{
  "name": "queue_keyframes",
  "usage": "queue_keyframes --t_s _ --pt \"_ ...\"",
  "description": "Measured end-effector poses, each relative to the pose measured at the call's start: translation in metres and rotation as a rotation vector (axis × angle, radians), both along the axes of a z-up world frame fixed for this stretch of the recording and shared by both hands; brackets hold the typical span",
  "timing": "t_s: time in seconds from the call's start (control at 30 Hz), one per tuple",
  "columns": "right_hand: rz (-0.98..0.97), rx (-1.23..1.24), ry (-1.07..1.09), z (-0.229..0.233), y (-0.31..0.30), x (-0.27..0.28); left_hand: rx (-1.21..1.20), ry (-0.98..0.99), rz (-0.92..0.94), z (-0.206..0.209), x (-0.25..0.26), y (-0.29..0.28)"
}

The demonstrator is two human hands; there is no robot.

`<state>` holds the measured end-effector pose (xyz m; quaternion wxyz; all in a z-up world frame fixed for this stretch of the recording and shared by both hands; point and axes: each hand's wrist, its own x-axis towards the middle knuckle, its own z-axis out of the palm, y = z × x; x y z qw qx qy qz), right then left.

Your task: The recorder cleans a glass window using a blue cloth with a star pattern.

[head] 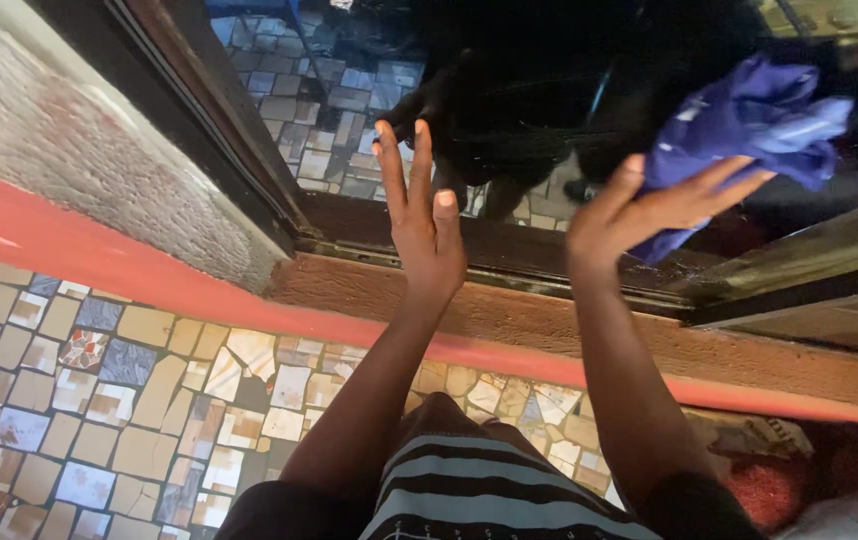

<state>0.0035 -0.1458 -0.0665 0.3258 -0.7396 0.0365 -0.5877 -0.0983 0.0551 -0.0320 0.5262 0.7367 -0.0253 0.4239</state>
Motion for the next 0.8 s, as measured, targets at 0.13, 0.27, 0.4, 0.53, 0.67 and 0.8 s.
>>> queue_keyframes --t_s 0.13,0.27,0.4,0.53,0.67,0.8 --pt "0.027 -0.104 0.02 -0.003 0.036 -0.013 0.013 0.027 -0.023 0.004 -0.009 0.004" --pt "0.06 -0.45 0.207 -0.018 0.044 -0.02 0.0 0.02 -0.063 0.005 -0.009 0.004" --pt "0.2 -0.743 0.189 -0.017 0.04 -0.02 -0.032 -0.002 -0.059 0.001 -0.004 -0.005" --pt "0.304 -0.881 0.045 -0.011 0.002 -0.013 -0.036 0.014 -0.043 0.0 -0.001 -0.01" --pt "0.291 -0.956 0.001 -0.015 -0.053 -0.006 -0.025 0.003 -0.015 -0.005 0.003 -0.014" --pt "0.301 -0.681 -0.163 0.003 -0.086 -0.006 -0.044 -0.023 -0.023 -0.004 0.002 -0.012"
